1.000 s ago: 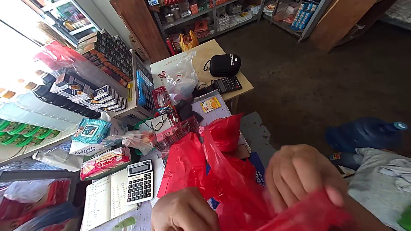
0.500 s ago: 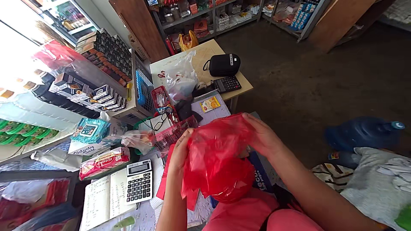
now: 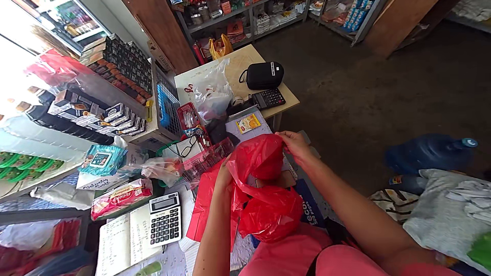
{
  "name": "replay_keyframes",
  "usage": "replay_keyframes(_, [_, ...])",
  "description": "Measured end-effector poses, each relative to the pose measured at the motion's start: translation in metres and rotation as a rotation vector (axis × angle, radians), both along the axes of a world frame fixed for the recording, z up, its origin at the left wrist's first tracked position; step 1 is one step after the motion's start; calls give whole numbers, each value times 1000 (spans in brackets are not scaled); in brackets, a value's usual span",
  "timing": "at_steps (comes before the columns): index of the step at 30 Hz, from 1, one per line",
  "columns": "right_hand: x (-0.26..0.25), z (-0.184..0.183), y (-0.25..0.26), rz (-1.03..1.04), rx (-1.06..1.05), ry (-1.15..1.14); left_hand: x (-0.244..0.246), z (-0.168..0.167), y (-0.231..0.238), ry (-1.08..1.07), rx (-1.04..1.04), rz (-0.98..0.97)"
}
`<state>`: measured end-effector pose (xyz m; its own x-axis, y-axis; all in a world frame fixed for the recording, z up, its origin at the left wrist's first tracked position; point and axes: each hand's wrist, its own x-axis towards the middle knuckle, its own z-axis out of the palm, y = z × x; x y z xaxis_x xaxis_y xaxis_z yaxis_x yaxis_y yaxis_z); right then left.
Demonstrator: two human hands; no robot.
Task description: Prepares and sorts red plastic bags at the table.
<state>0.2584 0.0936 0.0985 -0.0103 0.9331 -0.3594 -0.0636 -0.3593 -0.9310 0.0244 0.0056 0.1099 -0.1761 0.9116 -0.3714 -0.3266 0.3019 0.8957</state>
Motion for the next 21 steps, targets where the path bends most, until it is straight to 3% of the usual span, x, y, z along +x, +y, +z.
replay_keyframes(6, [8,-34,-3,56,-166,61,12,7,-19,34,-76,-34])
replay_keyframes(11, [6,-77,-7,111,-8,-95,14,-44,7,172,-98,-145])
replay_keyframes(15, [16,-68,-4,243,156,-372,4,-78,12,253,-36,-166])
replay_keyframes(17, [29,-54,-1,323,255,-496,-10,-90,8,403,58,-217])
replay_keyframes(21, [53,-30,0,454,394,-286,-37,-80,-10,737,123,-324])
